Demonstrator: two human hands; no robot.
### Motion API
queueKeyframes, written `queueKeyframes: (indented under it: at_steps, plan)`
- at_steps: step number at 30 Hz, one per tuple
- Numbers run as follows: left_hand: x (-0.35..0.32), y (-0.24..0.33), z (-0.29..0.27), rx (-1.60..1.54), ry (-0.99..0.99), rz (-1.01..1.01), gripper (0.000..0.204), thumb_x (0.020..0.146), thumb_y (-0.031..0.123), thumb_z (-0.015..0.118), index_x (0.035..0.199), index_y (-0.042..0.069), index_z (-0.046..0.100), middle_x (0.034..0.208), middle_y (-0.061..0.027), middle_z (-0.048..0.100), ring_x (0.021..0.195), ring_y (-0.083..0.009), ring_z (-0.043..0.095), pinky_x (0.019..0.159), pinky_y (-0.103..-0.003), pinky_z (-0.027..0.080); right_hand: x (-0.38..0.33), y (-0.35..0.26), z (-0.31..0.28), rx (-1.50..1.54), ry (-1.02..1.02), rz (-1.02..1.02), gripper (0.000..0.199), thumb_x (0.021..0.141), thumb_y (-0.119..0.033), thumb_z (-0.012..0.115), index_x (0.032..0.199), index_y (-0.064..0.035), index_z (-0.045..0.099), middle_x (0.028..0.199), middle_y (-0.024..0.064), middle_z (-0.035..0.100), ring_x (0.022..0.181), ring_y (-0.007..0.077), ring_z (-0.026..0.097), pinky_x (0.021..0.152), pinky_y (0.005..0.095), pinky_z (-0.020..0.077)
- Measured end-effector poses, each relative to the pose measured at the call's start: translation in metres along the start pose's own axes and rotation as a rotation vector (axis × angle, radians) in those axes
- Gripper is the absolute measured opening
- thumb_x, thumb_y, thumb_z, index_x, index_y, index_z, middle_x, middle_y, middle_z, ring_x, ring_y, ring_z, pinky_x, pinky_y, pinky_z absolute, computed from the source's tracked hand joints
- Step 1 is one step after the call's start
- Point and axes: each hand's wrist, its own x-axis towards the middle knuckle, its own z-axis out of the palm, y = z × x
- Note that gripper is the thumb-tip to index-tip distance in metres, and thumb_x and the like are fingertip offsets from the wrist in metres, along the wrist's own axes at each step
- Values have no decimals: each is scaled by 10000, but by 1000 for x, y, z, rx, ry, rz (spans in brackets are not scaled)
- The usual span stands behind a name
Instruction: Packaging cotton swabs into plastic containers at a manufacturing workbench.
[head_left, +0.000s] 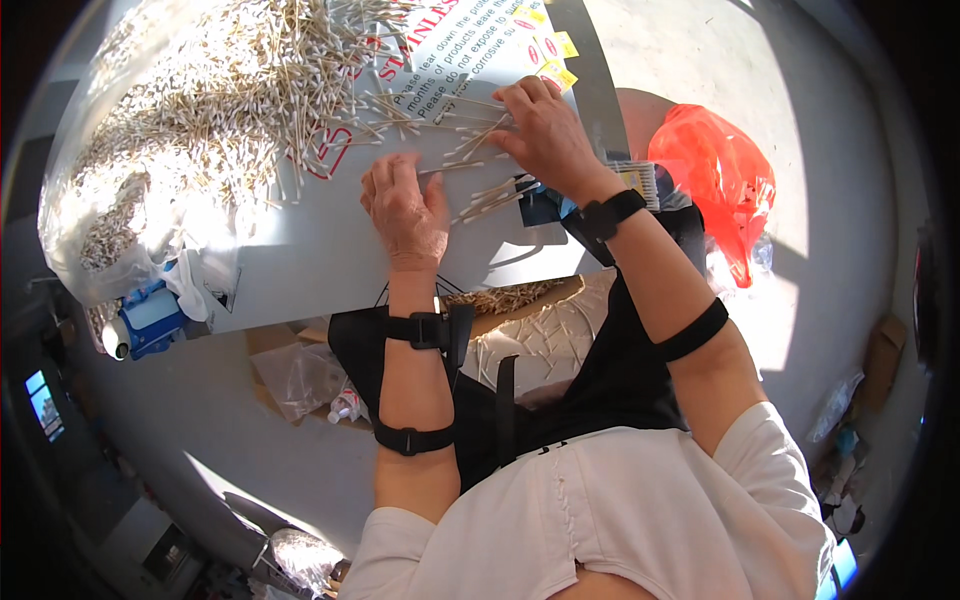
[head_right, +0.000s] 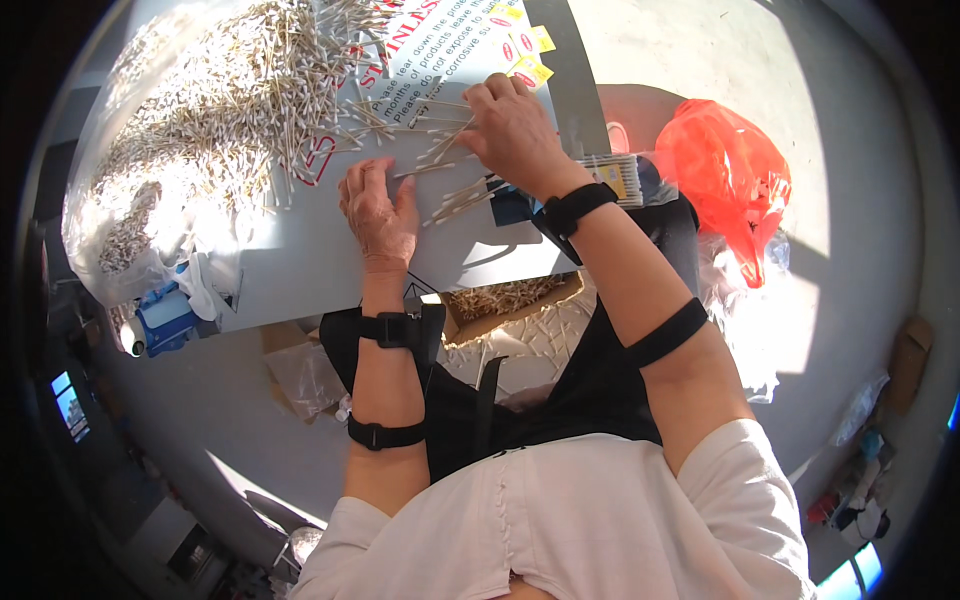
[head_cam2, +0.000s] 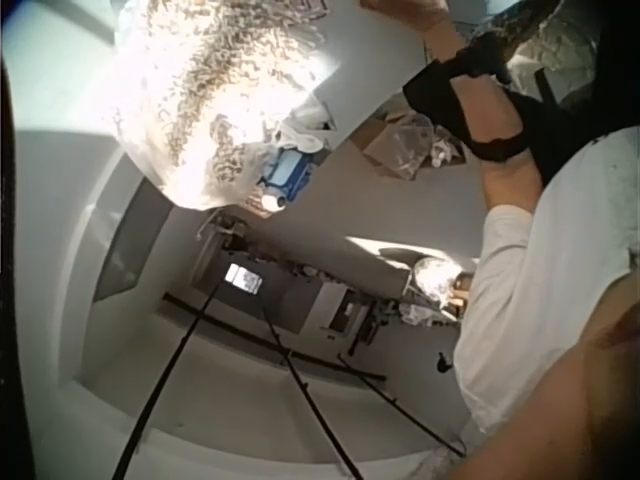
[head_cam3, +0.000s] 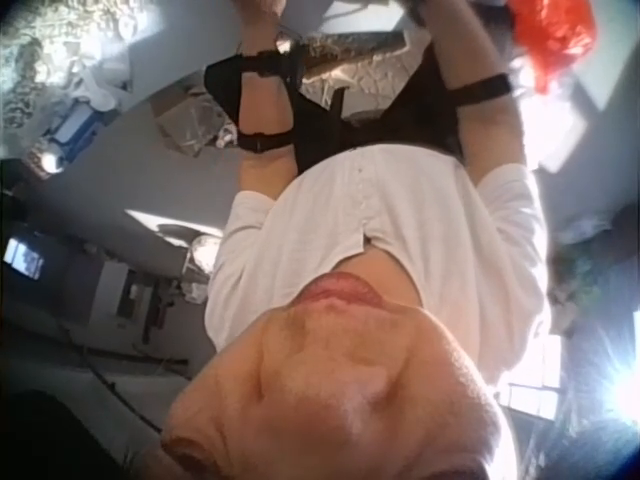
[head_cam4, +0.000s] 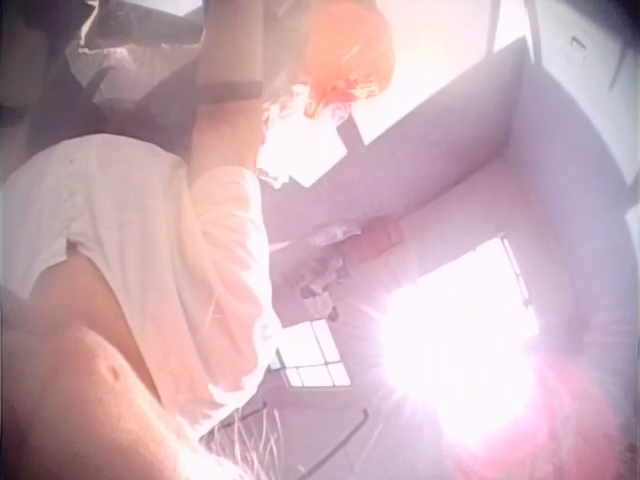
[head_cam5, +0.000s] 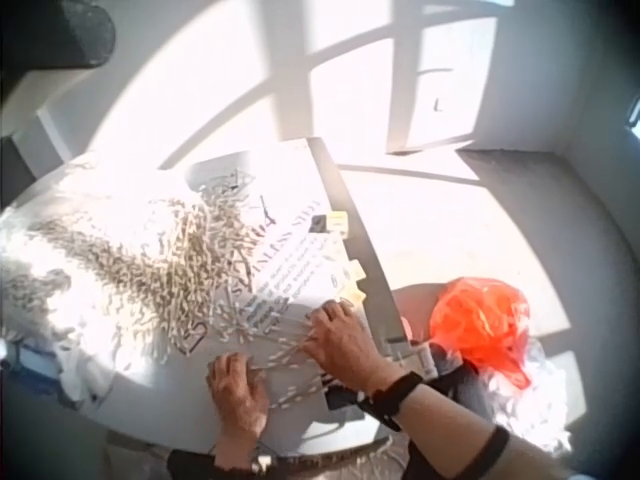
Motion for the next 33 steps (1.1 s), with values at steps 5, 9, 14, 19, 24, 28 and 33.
queueKeyframes:
  at_steps: [5, 9, 14, 19, 24, 28, 33]
  plan:
    - [-8, 17, 5, -54, -78, 56, 272, 741, 73, 717, 997, 85, 628, 1032, -82, 572, 1036, -313, 533, 914, -438, 394, 1, 1, 4, 40, -108, -3, 181, 815, -149, 691, 964, -76, 621, 986, 85, 591, 992, 321, 584, 855, 416, 480]
    - [-9, 18, 9, -97, -112, 128, 259, 733, 35, 704, 976, 78, 625, 1008, -84, 566, 994, -318, 540, 894, -428, 403, -4, 0, 5, 73, -141, -30, 87, 807, -130, 692, 860, -91, 635, 921, 56, 590, 966, 299, 588, 821, 394, 486]
    - [-1, 32, 10, -200, 68, 98, 287, 724, -27, 670, 997, 63, 665, 1059, -80, 567, 1018, -331, 525, 931, -426, 398, -11, 5, 0, 165, -124, -85, 76, 794, -118, 704, 797, -87, 634, 908, 45, 581, 950, 282, 583, 798, 389, 484]
    - [16, 5, 5, -52, 10, 51, 349, 719, -37, 661, 1029, 117, 703, 1092, -59, 566, 1105, -316, 483, 959, -447, 387, -18, 3, -5, 182, -109, -72, 79, 786, -110, 710, 814, -83, 641, 934, 50, 577, 960, 275, 577, 799, 388, 484]
    - [38, -15, -4, 51, -66, 161, 220, 761, -37, 635, 916, 110, 690, 1031, -38, 559, 1057, -297, 487, 901, -449, 396, -22, 3, -5, 202, -62, -48, 65, 773, -116, 699, 781, -109, 635, 898, 51, 571, 937, 279, 577, 797, 396, 489]
    - [46, -30, -8, 149, -63, 139, 153, 754, -12, 666, 854, 102, 670, 1001, -25, 563, 1053, -288, 479, 897, -451, 385, -26, 2, -7, 212, -42, -6, 73, 763, -95, 705, 783, -105, 635, 893, 50, 571, 933, 281, 579, 796, 398, 489]
    - [48, -1, 10, 142, -136, 130, 119, 758, 49, 695, 859, 106, 670, 1000, -26, 568, 1056, -286, 474, 927, -448, 369, -26, -3, -4, 188, -80, -49, 82, 755, -86, 707, 802, -93, 641, 905, 60, 586, 937, 289, 586, 800, 397, 488]
